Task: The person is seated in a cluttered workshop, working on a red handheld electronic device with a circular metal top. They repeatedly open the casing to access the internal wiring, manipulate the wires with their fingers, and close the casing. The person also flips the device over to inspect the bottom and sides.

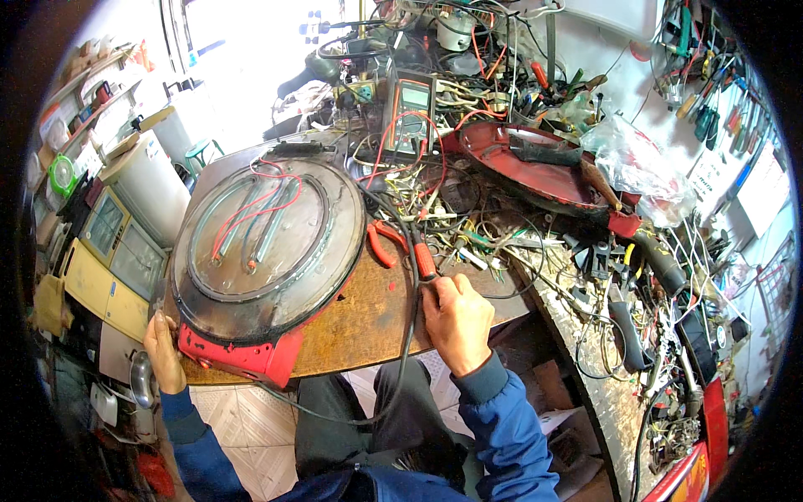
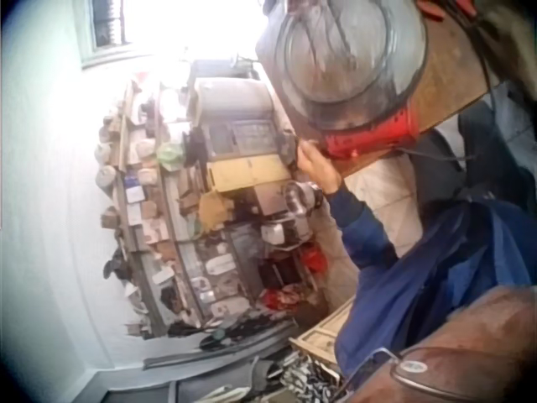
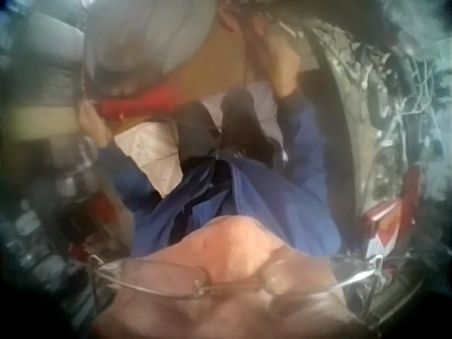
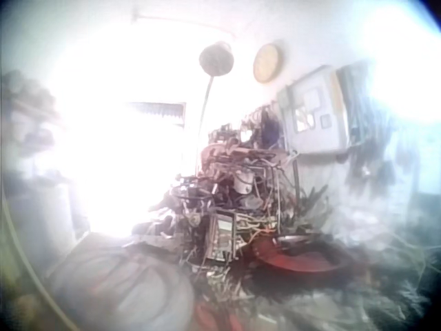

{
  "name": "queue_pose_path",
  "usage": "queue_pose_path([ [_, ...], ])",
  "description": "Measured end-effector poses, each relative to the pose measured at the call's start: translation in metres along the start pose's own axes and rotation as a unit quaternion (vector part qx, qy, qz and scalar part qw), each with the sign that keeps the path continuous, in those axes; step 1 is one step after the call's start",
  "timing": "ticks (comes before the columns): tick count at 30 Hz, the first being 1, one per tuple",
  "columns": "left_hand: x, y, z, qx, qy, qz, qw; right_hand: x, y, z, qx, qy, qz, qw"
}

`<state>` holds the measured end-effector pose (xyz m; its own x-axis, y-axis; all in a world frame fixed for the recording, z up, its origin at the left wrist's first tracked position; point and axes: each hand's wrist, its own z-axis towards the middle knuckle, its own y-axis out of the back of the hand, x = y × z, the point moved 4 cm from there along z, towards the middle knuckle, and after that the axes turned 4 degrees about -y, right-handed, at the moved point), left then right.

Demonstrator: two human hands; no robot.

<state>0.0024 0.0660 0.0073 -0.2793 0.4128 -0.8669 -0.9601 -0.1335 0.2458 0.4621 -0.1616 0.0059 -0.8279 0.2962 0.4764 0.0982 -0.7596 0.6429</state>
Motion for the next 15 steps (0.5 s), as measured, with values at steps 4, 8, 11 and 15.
queue_pose_path([
  [4,0.002,0.0,0.0,0.003,0.004,-0.018,1.0,0.0,0.002,-0.003,-0.011,-0.003,-0.012,1.0],
  [8,0.003,0.002,-0.001,-0.018,0.001,-0.006,1.0,0.0,0.003,-0.007,-0.049,0.002,0.011,0.999],
  [11,0.012,0.005,0.002,-0.015,-0.009,-0.008,1.0,0.001,0.006,-0.01,-0.077,0.008,0.025,0.997],
  [15,0.026,0.012,0.007,0.002,-0.014,-0.032,0.999,0.001,0.007,-0.016,-0.094,0.019,0.047,0.994],
])
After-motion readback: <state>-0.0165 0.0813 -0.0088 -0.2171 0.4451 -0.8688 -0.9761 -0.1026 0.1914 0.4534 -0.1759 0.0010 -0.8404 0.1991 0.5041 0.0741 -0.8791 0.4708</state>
